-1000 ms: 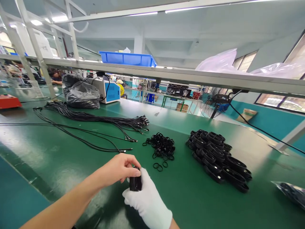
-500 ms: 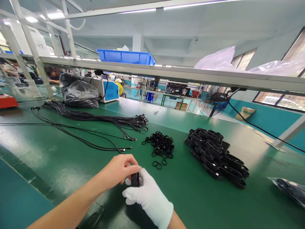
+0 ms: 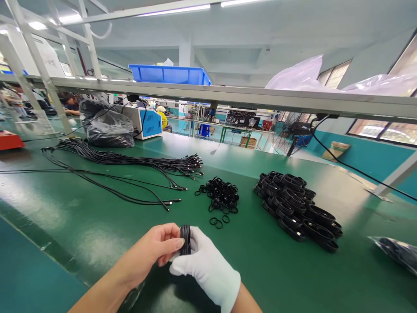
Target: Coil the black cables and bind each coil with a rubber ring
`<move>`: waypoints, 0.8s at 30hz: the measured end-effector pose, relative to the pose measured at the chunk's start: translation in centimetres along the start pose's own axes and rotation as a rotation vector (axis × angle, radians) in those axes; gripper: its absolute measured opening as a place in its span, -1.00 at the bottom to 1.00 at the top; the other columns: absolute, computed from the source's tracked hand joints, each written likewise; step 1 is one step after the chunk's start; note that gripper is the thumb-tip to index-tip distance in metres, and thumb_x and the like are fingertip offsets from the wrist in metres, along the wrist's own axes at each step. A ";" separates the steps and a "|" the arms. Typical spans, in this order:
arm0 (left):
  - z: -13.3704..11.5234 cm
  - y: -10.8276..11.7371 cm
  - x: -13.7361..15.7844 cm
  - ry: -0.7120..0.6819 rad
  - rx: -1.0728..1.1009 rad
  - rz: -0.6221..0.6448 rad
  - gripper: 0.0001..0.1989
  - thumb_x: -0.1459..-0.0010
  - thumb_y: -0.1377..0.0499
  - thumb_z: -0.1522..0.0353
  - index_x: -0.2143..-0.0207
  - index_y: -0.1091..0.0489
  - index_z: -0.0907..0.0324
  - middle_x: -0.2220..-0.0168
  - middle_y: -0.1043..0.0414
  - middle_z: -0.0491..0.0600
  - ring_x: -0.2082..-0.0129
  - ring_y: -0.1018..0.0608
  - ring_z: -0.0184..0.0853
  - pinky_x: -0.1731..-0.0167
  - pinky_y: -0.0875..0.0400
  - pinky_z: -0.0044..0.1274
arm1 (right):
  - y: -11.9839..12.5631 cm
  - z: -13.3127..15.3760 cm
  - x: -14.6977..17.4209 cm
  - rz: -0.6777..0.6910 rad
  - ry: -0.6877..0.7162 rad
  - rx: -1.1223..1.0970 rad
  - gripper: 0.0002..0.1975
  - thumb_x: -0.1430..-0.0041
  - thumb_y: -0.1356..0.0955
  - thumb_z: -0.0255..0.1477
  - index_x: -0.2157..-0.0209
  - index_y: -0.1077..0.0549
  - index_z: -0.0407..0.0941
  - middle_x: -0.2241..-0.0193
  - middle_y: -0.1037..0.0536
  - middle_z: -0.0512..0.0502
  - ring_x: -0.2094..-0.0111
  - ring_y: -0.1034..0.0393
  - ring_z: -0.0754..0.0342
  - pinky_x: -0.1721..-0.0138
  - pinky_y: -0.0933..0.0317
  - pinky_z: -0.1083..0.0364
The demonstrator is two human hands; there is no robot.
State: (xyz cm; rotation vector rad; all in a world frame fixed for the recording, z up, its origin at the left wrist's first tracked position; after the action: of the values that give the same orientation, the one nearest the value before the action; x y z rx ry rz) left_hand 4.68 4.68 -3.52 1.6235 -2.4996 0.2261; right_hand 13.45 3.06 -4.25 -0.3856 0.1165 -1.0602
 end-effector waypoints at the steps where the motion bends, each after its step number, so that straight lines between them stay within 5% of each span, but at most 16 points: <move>1: 0.1 0.0 -0.1 0.004 0.000 0.009 -0.82 0.04 -0.18 0.32 0.52 -0.24 0.22 0.67 -0.15 -0.25 0.68 -0.16 -0.56 0.66 0.02 -0.66 | 0.0 0.0 0.0 0.008 -0.007 -0.003 -0.64 0.20 -0.41 -0.66 0.29 -0.31 -0.17 0.37 -0.49 -0.06 0.29 -0.36 0.04 0.31 -0.18 0.10; 10: 1.0 -0.1 -0.4 0.031 0.068 0.030 -0.81 0.06 -0.19 0.31 0.53 -0.24 0.22 0.64 -0.28 -0.18 0.66 -0.30 -0.51 0.63 -0.18 -0.65 | 0.7 -1.4 0.1 0.033 -0.070 -0.129 -0.58 0.18 -0.47 -0.44 0.25 -0.30 -0.22 0.37 -0.44 -0.10 0.36 -0.35 0.10 0.33 -0.22 0.07; 15: 0.7 0.1 0.0 0.009 0.025 0.059 -0.84 0.03 -0.16 0.34 0.53 -0.24 0.22 0.63 -0.29 -0.18 0.63 -0.34 -0.49 0.55 -0.26 -0.61 | 0.8 -1.3 -0.1 -0.016 -0.029 -0.021 -0.63 0.22 -0.49 -0.50 0.34 -0.31 -0.20 0.46 -0.44 -0.05 0.40 -0.31 0.12 0.38 -0.17 0.13; 20: 0.2 0.0 0.3 -0.049 0.025 0.102 -0.87 -0.01 -0.14 0.36 0.51 -0.25 0.22 0.62 -0.30 -0.18 0.61 -0.35 -0.48 0.51 -0.27 -0.60 | 0.2 -1.3 0.0 0.044 -0.049 -0.168 -0.58 0.21 -0.49 -0.44 0.27 -0.33 -0.22 0.47 -0.42 -0.05 0.39 -0.32 0.13 0.37 -0.20 0.12; 24: -0.3 1.1 0.3 -0.104 -0.226 -0.118 -0.84 -0.07 -0.07 0.31 0.50 -0.30 0.21 0.59 -0.29 -0.15 0.59 -0.35 -0.43 0.55 -0.27 -0.58 | 0.2 -1.4 0.2 0.045 -0.081 -0.246 -0.55 0.19 -0.48 -0.46 0.21 -0.33 -0.20 0.34 -0.43 -0.09 0.33 -0.35 0.13 0.32 -0.22 0.12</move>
State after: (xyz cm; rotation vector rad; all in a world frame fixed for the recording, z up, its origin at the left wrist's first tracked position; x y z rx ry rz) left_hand 3.55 4.86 -3.23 1.7198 -2.3871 -0.1538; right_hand 13.35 2.62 -5.57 -0.6449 0.1833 -0.9875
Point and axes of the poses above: each hand's wrist, its own x-axis away from the middle knuckle, its own y-axis out of the back of the hand, z = x × y, the point moved 6 cm from there along -x, towards the middle knuckle
